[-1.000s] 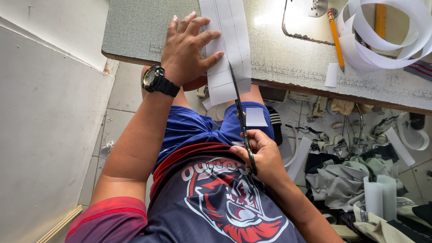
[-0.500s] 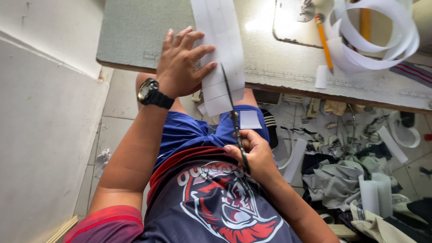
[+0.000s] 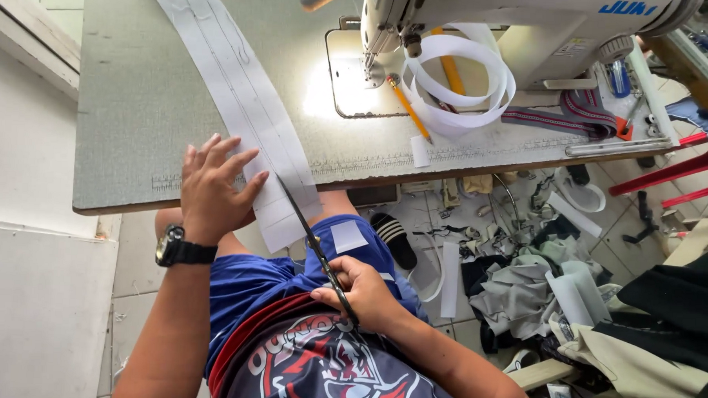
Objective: The person marks a small piece of white paper with a pencil, then uses scissors to cut a long strip of paper along a drawn line. The person continues cutting the paper into smaller sections while seated at a work table.
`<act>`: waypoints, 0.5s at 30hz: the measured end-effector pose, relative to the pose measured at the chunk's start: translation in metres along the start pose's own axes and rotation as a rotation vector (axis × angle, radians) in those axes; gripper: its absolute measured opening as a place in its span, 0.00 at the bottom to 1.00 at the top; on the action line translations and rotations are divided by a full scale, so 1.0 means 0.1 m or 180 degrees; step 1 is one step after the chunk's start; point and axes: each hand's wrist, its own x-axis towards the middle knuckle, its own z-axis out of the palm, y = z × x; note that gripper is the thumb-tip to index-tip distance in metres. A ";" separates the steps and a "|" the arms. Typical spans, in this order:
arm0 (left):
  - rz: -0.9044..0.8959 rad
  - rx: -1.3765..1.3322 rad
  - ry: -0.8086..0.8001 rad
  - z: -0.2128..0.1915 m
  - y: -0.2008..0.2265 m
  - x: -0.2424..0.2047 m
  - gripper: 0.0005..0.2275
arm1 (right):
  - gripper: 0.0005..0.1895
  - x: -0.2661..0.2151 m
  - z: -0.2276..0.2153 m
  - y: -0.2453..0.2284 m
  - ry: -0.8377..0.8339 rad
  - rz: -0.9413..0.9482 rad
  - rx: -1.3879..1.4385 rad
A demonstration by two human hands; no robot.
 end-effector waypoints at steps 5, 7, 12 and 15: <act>-0.0162 -0.1251 0.1007 -0.12 0.56 -0.27 0.07 | 0.18 -0.14 0.00 -0.36 0.0009 0.0752 -0.0444; -0.1220 -0.1602 0.1217 -0.10 0.78 -0.49 0.04 | 0.17 -0.16 -0.04 -0.29 -0.0041 0.0707 -0.0310; -0.2429 -0.2533 0.0421 0.08 0.84 -0.64 0.08 | 0.17 -0.19 -0.07 -0.28 -0.0057 0.0666 -0.0341; -0.2927 -0.3277 -0.0166 0.15 0.78 -0.60 0.10 | 0.17 -0.19 -0.08 -0.29 -0.0085 0.0656 -0.0350</act>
